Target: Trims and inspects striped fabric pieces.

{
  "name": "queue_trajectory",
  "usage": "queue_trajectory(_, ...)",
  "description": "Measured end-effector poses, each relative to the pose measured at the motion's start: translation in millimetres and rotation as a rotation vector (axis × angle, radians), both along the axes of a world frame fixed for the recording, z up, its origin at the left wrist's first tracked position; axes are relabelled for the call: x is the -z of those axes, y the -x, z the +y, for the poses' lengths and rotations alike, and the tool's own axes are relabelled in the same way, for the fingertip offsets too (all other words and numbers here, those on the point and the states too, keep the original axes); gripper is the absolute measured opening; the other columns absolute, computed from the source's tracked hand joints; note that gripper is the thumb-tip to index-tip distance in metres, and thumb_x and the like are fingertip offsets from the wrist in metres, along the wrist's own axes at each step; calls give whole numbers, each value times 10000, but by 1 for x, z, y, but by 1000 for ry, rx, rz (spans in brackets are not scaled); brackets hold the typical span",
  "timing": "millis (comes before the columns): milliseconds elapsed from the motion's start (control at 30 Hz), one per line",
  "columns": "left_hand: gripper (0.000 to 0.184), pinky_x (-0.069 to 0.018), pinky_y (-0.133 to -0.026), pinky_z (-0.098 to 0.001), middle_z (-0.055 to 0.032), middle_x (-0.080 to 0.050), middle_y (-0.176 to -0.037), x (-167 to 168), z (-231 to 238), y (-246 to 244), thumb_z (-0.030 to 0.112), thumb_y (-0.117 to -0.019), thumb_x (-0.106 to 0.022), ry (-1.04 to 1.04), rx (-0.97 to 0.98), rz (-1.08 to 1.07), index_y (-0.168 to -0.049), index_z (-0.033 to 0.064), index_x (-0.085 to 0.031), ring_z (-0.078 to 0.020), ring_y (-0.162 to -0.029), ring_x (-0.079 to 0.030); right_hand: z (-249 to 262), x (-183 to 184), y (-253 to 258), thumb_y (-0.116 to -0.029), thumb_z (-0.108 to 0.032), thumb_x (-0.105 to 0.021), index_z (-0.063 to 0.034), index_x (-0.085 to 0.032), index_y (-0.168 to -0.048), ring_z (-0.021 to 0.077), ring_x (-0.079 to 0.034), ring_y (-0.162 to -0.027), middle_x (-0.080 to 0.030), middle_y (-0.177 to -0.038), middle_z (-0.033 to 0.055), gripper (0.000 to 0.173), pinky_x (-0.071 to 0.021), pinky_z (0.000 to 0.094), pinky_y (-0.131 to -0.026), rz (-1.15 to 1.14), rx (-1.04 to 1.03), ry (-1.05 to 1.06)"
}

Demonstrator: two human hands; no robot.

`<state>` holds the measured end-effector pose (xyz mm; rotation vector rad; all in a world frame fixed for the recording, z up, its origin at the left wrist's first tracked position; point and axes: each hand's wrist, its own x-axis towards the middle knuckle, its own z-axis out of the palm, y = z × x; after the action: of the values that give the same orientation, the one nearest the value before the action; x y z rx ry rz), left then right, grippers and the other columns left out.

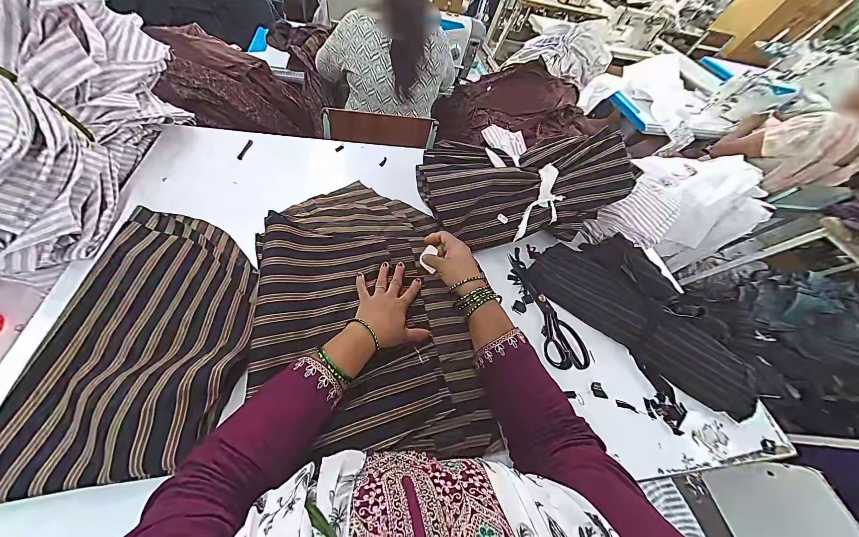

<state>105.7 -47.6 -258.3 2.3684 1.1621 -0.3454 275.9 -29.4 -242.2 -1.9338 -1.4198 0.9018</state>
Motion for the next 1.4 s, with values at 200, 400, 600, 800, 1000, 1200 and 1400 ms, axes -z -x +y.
queue_trajectory(200,1077,33,-1105,-819,-201,51,-1716,1,-3,-9,827,-804,-591,-18,-26,27,-1649,279,-209,-479,-1559,94,0,-7,26,-961,-86,-675,28,-686,-1094,352,-667,-922,-683,-948,210,175,-527,535,-863,-304,-186,83)
queue_trajectory(400,1000,44,-1097,-826,-213,60,-1712,0,-2,-8,823,-818,-578,-7,-13,22,-1625,311,-282,-493,-1553,102,5,-12,40,-989,-92,-621,12,-663,-1093,375,-663,-1072,-688,-1060,230,154,-509,549,-922,-428,-197,208)
queue_trajectory(600,1040,39,-1099,-828,-203,67,-1715,1,-2,-9,823,-819,-577,-9,-14,20,-1649,330,-191,-491,-1554,98,3,15,30,-996,-115,-637,2,-640,-1155,418,-681,-861,-679,-926,242,197,-550,580,-757,-324,-60,-94)
queue_trajectory(800,1053,45,-1088,-836,-175,98,-1718,7,-1,-6,853,-803,-556,-29,-17,-3,-1647,397,-122,-484,-1553,123,-57,-5,-26,-1027,-188,-614,23,-503,-1448,328,-682,-1094,-617,-1316,251,484,-566,455,-942,-115,55,-119)
queue_trajectory(1000,1017,82,-1148,-763,-72,-69,-1737,13,5,-2,756,-898,-545,-39,103,-153,-1664,227,-136,-364,-1592,38,-184,0,-100,-1019,-66,-544,90,-639,-1256,416,-585,-1245,-613,-1289,306,299,-439,511,-1091,-480,288,96)
queue_trajectory(1200,647,-21,-1247,-606,-140,-147,-1717,23,25,1,336,-1105,-387,-154,24,-338,-1634,33,-171,-314,-1599,-48,-226,11,-106,-967,-129,-706,90,-579,-1334,443,-607,-1190,-612,-1273,315,446,-454,567,-1043,-507,389,200)
queue_trajectory(1400,918,-45,-1226,-650,-67,-111,-1732,10,36,3,695,-977,-466,-96,20,-18,-1651,140,-183,-298,-1599,-52,-209,-6,-106,-952,-115,-700,65,-606,-1205,268,-654,-855,-675,-985,189,324,-528,450,-799,-219,426,458)
